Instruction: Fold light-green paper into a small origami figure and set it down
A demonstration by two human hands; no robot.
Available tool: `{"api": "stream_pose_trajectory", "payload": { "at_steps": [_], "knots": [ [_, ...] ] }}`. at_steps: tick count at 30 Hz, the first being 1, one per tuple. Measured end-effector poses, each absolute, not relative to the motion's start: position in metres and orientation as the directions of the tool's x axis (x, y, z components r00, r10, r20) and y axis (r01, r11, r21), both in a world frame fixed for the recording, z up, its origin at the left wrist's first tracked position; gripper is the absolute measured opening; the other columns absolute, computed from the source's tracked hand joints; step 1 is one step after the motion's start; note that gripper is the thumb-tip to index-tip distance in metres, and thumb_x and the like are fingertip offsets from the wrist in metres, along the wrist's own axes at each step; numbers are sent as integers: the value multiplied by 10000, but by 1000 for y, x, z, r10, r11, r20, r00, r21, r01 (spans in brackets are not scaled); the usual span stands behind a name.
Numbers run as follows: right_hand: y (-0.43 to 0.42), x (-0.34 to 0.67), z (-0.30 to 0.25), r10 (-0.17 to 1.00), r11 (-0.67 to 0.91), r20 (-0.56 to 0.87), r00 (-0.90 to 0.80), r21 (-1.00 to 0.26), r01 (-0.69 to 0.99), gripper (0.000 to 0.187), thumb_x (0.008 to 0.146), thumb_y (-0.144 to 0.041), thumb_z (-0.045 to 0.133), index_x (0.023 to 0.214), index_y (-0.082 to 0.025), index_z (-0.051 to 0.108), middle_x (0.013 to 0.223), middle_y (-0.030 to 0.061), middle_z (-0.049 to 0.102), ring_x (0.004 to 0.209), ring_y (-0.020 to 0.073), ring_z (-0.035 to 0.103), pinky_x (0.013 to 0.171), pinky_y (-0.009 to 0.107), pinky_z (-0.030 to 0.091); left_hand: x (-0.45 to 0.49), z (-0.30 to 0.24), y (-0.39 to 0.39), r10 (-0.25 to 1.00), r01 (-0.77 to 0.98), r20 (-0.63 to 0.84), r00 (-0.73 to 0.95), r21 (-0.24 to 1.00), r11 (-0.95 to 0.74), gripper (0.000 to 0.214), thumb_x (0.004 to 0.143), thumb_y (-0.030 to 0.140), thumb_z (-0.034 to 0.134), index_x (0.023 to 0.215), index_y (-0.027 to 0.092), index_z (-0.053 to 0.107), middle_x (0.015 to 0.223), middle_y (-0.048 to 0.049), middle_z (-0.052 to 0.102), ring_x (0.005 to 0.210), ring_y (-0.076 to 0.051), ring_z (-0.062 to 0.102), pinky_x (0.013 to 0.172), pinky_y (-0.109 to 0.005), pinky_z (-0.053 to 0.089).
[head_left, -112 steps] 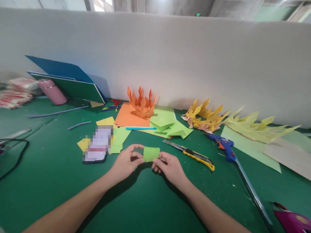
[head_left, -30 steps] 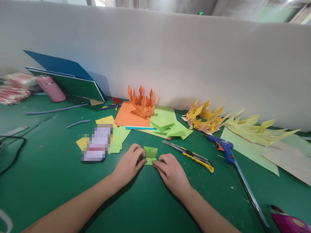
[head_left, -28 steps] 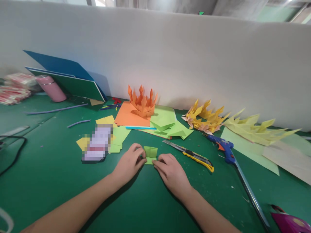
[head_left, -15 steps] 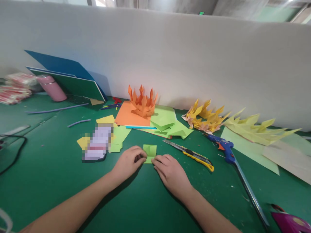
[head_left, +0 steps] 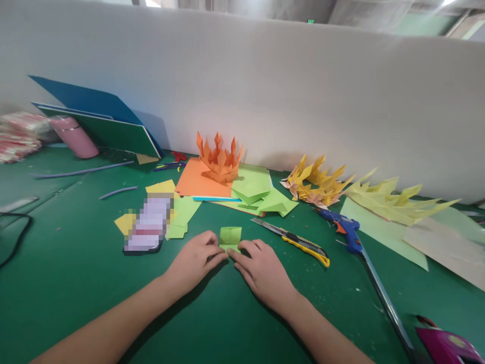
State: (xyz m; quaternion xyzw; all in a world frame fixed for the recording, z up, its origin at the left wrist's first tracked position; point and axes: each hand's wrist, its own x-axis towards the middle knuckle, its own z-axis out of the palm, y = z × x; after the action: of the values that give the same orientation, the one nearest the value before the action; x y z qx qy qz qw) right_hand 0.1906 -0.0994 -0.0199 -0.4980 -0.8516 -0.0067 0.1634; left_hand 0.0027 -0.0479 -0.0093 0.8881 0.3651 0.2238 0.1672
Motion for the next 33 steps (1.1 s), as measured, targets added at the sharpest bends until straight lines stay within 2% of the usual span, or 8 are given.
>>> {"api": "stream_pose_trajectory", "payload": {
  "at_steps": [4,8,11,16,22,27,33],
  "knots": [
    [-99,192,-19,840,512,293,-456,-152,845,272,891,-229,499,1145,-231,595,962,91,599,839,220,483,665,332,413,-2,-10,-51,663,598,260,702,288,-747,315,915,304,433,790,174,692,721,-27,548,665,-138,537,624,-259,443],
    [-98,192,-18,844,517,266,-466,-171,839,282,893,-221,491,1158,-216,588,976,91,601,853,226,478,691,345,421,-3,-7,-53,594,559,231,770,205,-804,264,914,259,441,888,174,690,802,-52,606,746,-163,558,687,-284,456],
    [-98,193,-18,847,517,254,-467,-184,836,289,896,-224,484,1167,-216,583,975,88,601,853,227,475,697,350,425,-2,-3,-54,559,534,205,803,167,-829,260,915,230,432,890,161,681,831,-61,621,754,-169,565,702,-297,468],
    [-99,193,-17,843,520,269,-466,-180,835,282,895,-229,488,1160,-216,585,978,91,600,853,223,477,702,343,422,0,1,-54,525,494,207,825,185,-849,282,922,196,401,878,138,673,871,-77,650,807,-180,593,754,-313,485],
    [-97,194,-16,822,549,286,-493,-165,819,265,899,-231,479,1142,-206,583,952,91,605,840,216,501,702,339,424,-1,-1,-53,521,485,214,827,199,-852,297,926,190,371,1013,155,653,889,-83,665,781,-178,608,715,-310,506],
    [-97,198,-19,787,590,368,-495,-219,777,238,922,-192,411,1027,-177,623,942,92,616,865,201,519,751,332,433,-2,-3,-52,554,507,207,807,239,-828,296,910,195,391,989,178,676,903,-81,652,784,-175,620,724,-307,516],
    [-98,200,-20,771,599,406,-490,-202,775,244,909,-182,420,993,-176,649,910,92,604,840,208,501,758,349,441,-2,-3,-53,585,537,174,792,254,-804,306,902,207,395,1058,215,659,937,-67,636,753,-157,627,674,-263,518]
  ]
}}
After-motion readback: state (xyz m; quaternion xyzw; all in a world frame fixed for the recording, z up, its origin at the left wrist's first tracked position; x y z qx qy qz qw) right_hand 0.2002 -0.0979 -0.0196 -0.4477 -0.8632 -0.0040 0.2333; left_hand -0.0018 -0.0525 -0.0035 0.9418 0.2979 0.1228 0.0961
